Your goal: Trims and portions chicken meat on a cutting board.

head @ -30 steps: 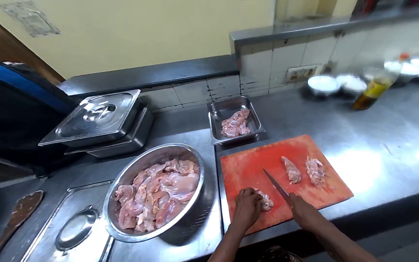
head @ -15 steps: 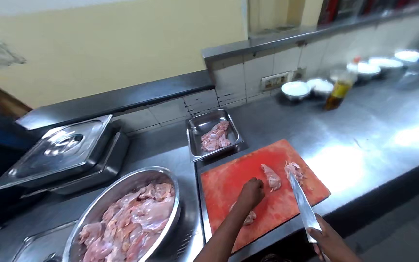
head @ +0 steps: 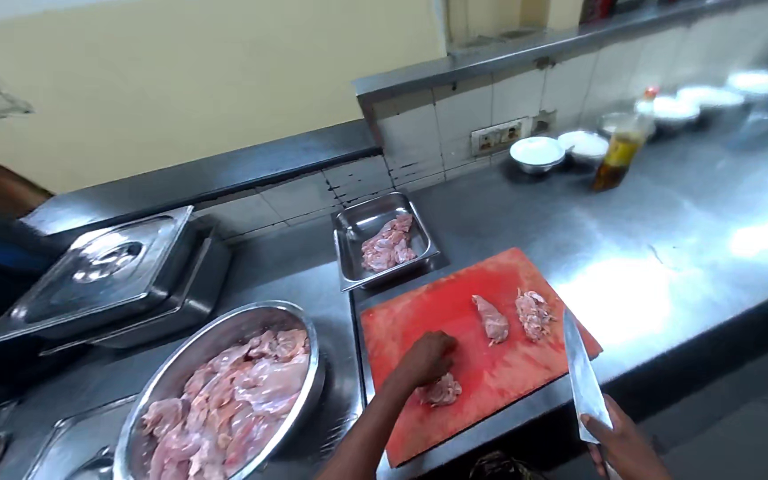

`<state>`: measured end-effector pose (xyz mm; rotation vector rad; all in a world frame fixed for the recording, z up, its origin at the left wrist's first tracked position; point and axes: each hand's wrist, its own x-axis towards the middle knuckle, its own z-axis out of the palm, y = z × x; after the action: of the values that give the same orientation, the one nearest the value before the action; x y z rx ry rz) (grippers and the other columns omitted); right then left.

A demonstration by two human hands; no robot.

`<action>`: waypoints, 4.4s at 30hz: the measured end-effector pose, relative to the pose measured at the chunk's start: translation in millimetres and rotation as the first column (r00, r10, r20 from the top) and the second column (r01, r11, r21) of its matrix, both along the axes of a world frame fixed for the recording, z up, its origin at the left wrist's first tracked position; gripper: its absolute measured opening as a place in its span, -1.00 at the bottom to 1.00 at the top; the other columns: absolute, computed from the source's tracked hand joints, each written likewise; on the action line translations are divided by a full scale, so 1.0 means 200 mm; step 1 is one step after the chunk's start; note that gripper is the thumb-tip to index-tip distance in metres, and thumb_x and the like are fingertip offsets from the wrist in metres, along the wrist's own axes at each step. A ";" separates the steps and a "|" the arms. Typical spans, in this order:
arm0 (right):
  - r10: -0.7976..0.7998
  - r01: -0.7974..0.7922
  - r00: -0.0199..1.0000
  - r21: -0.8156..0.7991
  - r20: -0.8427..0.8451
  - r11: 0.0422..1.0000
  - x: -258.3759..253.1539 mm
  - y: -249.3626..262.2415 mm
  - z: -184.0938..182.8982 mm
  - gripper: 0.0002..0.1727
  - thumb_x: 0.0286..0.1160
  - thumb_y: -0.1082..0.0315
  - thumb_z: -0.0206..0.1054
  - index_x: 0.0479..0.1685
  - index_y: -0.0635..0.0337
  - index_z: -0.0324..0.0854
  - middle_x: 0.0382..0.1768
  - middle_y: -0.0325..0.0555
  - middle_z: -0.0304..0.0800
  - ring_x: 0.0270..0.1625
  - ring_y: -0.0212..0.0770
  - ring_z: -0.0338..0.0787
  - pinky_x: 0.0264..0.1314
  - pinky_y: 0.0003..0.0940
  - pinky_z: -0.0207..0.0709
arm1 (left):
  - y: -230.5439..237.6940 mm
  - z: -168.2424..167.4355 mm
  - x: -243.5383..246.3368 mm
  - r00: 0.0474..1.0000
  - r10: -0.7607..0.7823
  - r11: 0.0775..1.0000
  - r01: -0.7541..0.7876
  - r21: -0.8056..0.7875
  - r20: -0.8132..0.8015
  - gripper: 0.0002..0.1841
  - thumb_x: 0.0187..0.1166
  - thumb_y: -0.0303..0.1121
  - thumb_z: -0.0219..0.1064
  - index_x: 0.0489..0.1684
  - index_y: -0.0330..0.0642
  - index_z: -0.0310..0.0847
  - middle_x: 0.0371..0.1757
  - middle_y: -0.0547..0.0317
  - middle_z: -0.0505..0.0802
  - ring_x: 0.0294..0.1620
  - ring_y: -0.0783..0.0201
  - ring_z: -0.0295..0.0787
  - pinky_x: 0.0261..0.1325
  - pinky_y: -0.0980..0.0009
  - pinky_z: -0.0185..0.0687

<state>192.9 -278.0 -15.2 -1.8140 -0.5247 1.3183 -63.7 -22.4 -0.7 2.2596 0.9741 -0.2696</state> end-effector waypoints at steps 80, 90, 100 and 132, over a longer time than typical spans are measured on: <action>0.826 -0.569 0.401 -0.599 0.396 0.564 -0.79 0.35 0.14 -0.53 0.85 0.31 -0.04 0.65 0.25 0.18 0.31 0.37 0.64 0.19 0.35 0.80 0.19 0.23 0.66 | -0.19 -0.19 -0.27 0.937 0.189 0.965 -0.232 0.120 0.293 -0.70 0.74 -0.39 0.18 0.16 -0.32 0.81 0.43 -0.12 0.76 0.56 -0.01 0.61 0.68 0.19 0.40; 0.723 -0.533 0.505 -0.489 0.471 0.690 -0.52 0.63 0.14 -0.35 0.78 0.30 0.09 0.79 0.25 -0.02 0.21 0.37 0.70 0.24 0.31 0.78 0.32 0.22 0.59 | -0.16 -0.19 -0.31 0.851 0.306 0.947 -0.320 -0.041 0.426 -0.69 0.70 -0.41 0.19 0.23 -0.31 0.77 0.36 -0.13 0.78 0.46 0.06 0.67 0.61 0.19 0.48; 0.688 -0.588 0.669 -0.365 0.282 0.722 -0.47 0.45 0.10 -0.47 0.87 0.13 0.06 0.69 0.09 0.09 -0.22 0.12 0.72 -0.39 0.00 0.81 -0.19 -0.04 0.73 | -0.14 -0.11 -0.23 0.943 0.329 0.942 -0.331 0.059 0.045 -0.32 0.48 0.14 0.43 0.35 -0.28 0.65 0.44 -0.19 0.66 0.57 -0.19 0.47 0.65 -0.09 0.33; 0.444 -0.429 0.888 -0.133 0.123 0.894 -0.25 0.28 0.01 -0.51 0.82 0.21 0.13 0.60 0.17 0.15 -0.29 0.03 0.66 -0.53 -0.15 0.72 -0.41 -0.19 0.70 | -0.20 1.20 -0.44 0.624 -0.182 0.228 -0.725 0.650 0.760 -0.73 0.65 -0.34 0.35 0.13 -0.34 0.78 0.10 -0.13 0.87 0.04 0.18 0.80 0.04 0.30 0.73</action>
<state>142.1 -222.0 -13.2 -1.9623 -1.0135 1.5324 -151.3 -61.5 238.5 2.5463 1.2269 1.8613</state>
